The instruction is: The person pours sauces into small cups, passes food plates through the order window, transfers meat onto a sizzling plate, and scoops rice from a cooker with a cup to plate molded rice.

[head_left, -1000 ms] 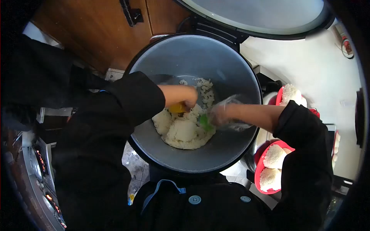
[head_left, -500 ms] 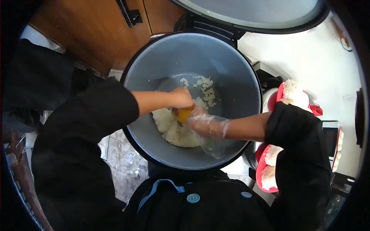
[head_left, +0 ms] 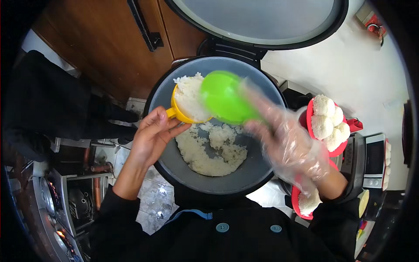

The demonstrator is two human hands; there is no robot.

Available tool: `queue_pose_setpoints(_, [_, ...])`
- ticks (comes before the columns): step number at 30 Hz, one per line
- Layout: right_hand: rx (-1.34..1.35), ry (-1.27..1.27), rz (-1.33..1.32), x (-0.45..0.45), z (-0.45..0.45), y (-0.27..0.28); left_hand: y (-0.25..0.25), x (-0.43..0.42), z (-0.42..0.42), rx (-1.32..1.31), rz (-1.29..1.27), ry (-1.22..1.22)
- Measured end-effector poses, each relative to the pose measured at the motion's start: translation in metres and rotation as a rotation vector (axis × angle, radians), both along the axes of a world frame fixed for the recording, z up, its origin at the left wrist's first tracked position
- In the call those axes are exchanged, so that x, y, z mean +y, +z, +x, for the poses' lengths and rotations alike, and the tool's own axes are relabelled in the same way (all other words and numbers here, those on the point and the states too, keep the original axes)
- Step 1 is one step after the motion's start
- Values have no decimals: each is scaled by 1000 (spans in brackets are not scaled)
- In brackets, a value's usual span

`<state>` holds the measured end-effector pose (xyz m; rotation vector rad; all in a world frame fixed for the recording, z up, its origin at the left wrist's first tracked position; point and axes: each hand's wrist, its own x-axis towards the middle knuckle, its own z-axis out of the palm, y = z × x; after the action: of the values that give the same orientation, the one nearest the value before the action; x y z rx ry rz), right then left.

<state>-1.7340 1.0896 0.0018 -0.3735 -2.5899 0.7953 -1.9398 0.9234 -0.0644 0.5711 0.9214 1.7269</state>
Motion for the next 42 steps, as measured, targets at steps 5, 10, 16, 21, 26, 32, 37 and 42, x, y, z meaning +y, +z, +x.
queue_pose_setpoints(5, [-144, 181, -186, -24, -10, -16, -15, -6, 11, 16, 165, 19])
queue_pose_setpoints(10, [-214, 145, -256, -36, -20, -16, -9, -8, 20, 260, 186, 172])
queue_pose_setpoints(16, [27, 12, -487, -39, -36, -49, -14, -2, 25, 628, 138, 279])
queue_pose_setpoints(21, [237, -75, -881, -45, -56, -70, -9, 4, 32, 719, 100, 333])
queue_pose_setpoints(26, [-5, -165, -1232, -26, -36, -48, -16, -3, 25, 697, 45, 286])
queue_pose_setpoints(32, [22, -156, -1144, -46, -39, -45, -6, 0, 33, 651, 8, 286])
queue_pose_setpoints(37, [-128, -49, -1120, -32, -22, -38, 10, 0, 37, 765, 65, 279])
queue_pose_setpoints(42, [459, -153, 415, 43, -19, 58, 10, -1, 10, 1507, -182, 329])
